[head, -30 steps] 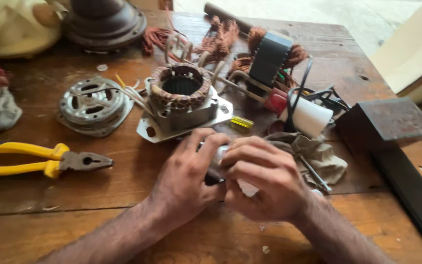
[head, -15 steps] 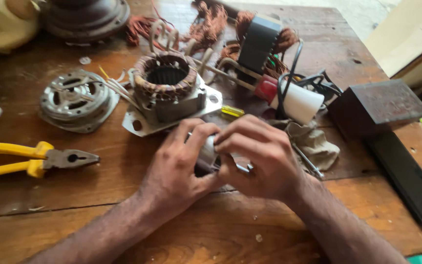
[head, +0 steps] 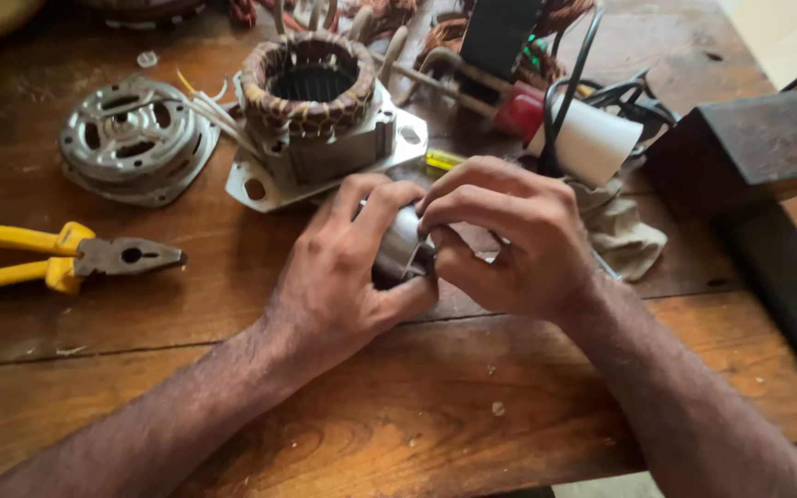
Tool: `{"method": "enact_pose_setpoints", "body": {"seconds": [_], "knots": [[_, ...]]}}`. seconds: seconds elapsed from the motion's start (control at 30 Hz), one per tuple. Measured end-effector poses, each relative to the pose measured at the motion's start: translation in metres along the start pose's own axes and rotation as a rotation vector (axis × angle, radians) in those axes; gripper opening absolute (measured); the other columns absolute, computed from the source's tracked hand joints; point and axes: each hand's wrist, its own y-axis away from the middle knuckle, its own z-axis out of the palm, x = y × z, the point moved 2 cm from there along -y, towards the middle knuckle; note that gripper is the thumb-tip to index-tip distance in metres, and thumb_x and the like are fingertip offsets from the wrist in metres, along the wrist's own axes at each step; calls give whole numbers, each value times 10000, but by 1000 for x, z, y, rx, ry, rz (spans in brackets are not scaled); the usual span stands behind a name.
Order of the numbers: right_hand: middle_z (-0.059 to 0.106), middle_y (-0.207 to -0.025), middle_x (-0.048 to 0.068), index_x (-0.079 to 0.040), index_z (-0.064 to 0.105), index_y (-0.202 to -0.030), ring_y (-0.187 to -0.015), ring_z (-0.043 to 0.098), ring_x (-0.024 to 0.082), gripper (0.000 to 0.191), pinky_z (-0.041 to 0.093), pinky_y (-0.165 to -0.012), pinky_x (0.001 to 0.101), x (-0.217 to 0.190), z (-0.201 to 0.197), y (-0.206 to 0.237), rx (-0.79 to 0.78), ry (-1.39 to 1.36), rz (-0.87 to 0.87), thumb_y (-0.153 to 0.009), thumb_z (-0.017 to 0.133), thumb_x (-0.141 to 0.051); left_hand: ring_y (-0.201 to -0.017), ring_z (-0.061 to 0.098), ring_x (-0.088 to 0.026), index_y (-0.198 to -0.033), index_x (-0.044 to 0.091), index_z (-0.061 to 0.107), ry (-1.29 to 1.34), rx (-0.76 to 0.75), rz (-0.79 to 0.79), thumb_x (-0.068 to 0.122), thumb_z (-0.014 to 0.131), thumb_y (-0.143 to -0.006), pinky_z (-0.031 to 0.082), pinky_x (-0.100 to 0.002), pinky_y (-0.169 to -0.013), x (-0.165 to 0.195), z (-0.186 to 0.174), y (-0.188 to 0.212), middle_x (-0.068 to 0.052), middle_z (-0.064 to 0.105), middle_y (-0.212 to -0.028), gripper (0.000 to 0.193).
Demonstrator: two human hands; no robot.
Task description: The person works on a small electric motor at a wooden workbench, holding the cylindrical rotor and pressing and fitting it into the motor housing by hand. They reposition the part repeatedly and use a spanner to work on the shaft and housing fasteners.
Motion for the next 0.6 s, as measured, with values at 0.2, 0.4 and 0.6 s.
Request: {"method": "enact_pose_setpoints", "body": {"seconds": [0.2,0.4,0.6], "knots": [[731,-995,110,-21,735,-946,-900,759,177,103,654,-785,305,-1,1,0,-6,-31,17,-858,690,4,-1170,615,-370,-1342,64,508,-13,19,34,300,790,-814,545,-484,-958,-1,0,1,-184,544,-1236,643],[733,-962,120,-8,749,-870,-938,744,220,72,627,-831,350,-13,6,-5,57,-19,-125,-817,701,-8,-1165,616,-370,-1354,73,517,-19,30,28,357,773,-925,536,-492,-970,-1,0,0,-184,542,-1248,574],[755,-985,118,13,750,-913,-949,772,215,75,634,-851,328,-21,0,-5,96,-1,85,-868,690,21,-1188,600,-383,-1326,68,519,-8,52,50,316,799,-788,516,-478,-987,1,-1,2,-174,553,-1261,656]]}}
